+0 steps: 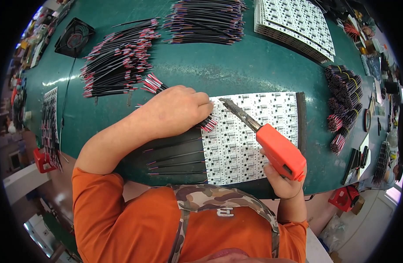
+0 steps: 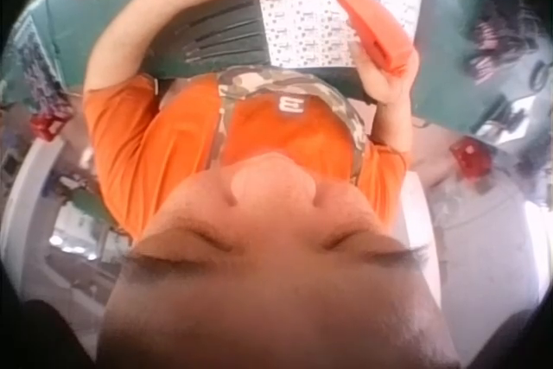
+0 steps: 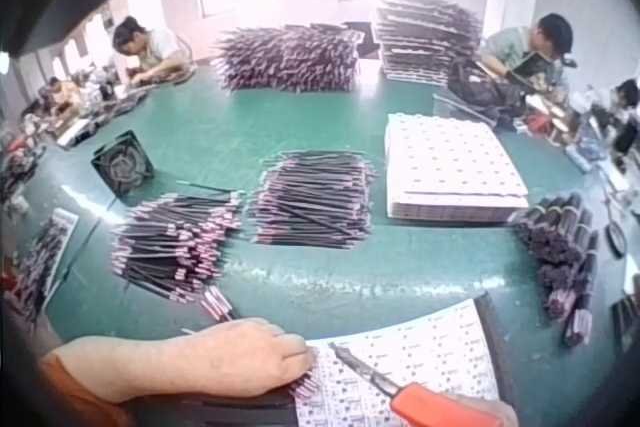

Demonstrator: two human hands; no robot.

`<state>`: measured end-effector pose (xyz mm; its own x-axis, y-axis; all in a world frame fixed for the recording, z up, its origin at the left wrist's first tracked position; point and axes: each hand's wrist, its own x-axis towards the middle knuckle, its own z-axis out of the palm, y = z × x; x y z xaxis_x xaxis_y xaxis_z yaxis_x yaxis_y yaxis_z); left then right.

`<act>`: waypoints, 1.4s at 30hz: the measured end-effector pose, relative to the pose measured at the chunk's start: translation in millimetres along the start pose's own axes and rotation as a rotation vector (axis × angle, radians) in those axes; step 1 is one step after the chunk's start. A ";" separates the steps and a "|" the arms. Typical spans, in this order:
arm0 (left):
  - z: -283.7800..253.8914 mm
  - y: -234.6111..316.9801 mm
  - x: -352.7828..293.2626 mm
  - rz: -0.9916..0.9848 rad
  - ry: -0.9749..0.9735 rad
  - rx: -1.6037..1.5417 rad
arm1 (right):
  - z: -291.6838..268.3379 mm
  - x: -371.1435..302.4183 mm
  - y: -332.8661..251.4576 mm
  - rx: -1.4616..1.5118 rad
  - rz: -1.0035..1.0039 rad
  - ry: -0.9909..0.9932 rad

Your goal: The person positions wire bundles onto a circuit board by hand and solders the wires to the board using a soldering gun.

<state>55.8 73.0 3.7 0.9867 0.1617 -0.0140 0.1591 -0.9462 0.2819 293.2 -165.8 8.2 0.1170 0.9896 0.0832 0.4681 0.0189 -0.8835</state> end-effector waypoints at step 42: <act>-9.6 2.5 -0.5 -0.023 -0.048 -0.014 | 0.2 -3.2 -7.5 0.275 0.247 0.153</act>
<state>55.4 73.2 13.7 0.9834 0.1691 -0.0664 0.1812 -0.9383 0.2947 289.1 -169.1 14.4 0.3359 0.9368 -0.0975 0.1603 -0.1588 -0.9742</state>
